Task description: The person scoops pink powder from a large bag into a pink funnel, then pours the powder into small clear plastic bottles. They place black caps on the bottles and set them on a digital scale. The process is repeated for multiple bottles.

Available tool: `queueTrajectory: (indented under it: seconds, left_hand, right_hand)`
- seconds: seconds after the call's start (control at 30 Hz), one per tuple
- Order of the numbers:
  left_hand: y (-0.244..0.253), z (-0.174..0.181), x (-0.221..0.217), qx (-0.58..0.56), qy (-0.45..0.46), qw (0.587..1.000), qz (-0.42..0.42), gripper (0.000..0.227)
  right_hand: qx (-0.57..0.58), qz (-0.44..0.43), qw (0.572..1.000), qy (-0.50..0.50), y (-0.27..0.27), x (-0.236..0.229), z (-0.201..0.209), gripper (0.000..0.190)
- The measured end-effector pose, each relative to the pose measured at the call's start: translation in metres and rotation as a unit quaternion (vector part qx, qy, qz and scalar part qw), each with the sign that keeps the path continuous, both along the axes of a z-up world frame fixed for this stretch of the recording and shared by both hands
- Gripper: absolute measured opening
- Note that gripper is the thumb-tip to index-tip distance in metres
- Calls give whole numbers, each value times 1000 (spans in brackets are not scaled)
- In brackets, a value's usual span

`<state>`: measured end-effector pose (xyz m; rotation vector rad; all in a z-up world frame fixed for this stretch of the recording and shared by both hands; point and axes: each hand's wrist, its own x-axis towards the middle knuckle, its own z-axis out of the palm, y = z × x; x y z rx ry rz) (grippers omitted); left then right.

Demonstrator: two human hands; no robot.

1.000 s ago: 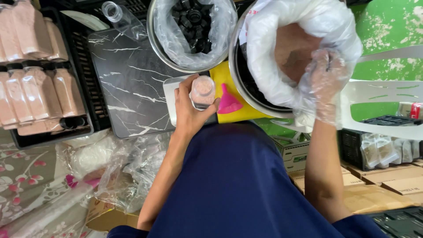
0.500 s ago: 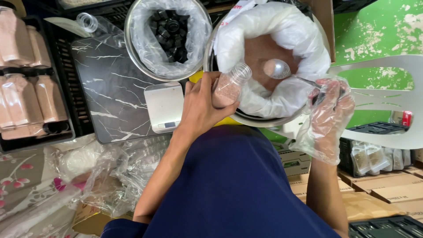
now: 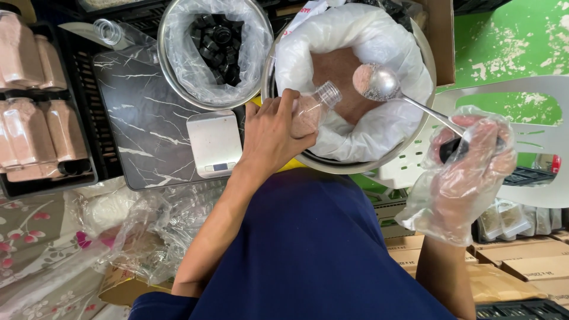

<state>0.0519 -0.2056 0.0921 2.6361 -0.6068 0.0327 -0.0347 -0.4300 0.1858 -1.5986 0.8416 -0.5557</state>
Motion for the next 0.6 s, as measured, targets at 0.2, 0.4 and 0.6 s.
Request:
queueTrajectory:
  seconds: [0.2, 0.4, 0.6]
  left_hand:
    - [-10, -2, 3, 34, -47, 998, -3, 61]
    - [-14, -1, 5, 55, -64, 996, -6, 59]
    - [-14, -1, 4, 62, -79, 995, -7, 55]
  right_hand:
    - [-160, 175, 970, -57, -20, -11, -9, 46]
    - [-163, 166, 971, -58, -16, -7, -4, 50]
    - [-210, 192, 956, -77, -21, -7, -10, 46]
